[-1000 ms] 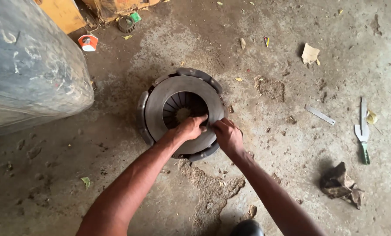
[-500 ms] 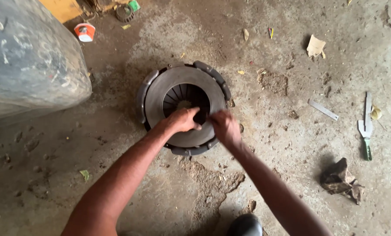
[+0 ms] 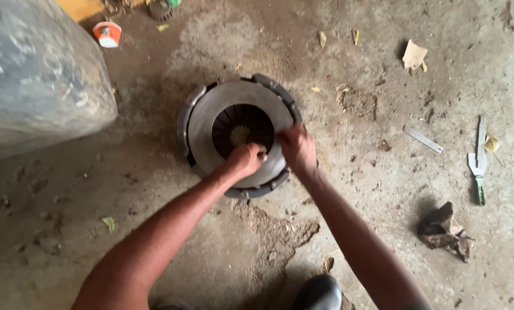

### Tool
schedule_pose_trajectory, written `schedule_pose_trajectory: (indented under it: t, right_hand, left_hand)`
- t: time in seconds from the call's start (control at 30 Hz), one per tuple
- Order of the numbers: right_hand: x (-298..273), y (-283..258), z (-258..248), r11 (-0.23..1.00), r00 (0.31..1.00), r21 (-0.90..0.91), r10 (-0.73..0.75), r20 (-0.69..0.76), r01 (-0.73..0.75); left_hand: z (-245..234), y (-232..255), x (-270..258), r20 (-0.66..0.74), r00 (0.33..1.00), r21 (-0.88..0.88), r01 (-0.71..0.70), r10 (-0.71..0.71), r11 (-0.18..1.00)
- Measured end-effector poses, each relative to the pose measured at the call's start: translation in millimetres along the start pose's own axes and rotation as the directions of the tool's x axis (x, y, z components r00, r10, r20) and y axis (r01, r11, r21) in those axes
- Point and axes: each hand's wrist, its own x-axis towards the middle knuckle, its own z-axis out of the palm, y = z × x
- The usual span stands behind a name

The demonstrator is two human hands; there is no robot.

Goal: Cleaning and sanding a clutch pressure plate assembly with sandpaper.

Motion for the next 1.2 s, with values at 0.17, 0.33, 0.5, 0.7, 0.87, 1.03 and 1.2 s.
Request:
schedule_pose_trajectory:
  t: [0.17,0.33,0.5,0.7,0.87,1.03,1.2]
  right_hand:
    - [9,-14,-5,0.992,0.992,0.019,0.125,-0.018,-0.125]
    - [-34,-8,5,1.0,0.998,0.01,-0.015,0.069,0.015]
    - [11,-6,2,0.995,0.994,-0.036,-0.09,-0.066,0.088]
    - [-39,-15,1,0.999,1.0,0.019,0.028,-0.001,-0.028]
    - [-30,-6,-6,0.999,0.999,0.017,0.047,-0.02,-0.047]
    - [-18,13,0,0.995,0.988,-0.036,0.092,-0.124,-0.097]
    - [-58,-4,-3,0.996,0.995,0.011,0.092,-0.033,-0.092]
  left_hand:
    - [-8,10,3,0.129,0.989,-0.023,0.07,-0.067,0.997]
    - [-6,5,12,0.246,0.957,0.117,0.128,-0.153,0.985]
    - [-5,3,7,0.182,0.982,0.034,0.05,-0.056,0.998]
    - [-23,20,2,0.153,0.98,0.078,0.113,-0.123,0.991]
    - [-32,30,1,0.188,0.966,0.066,0.17,-0.179,0.983]
    - [-23,16,3,0.174,0.974,0.045,0.137,-0.143,0.989]
    - [-43,35,-4,0.195,0.969,0.028,0.151,-0.154,0.988]
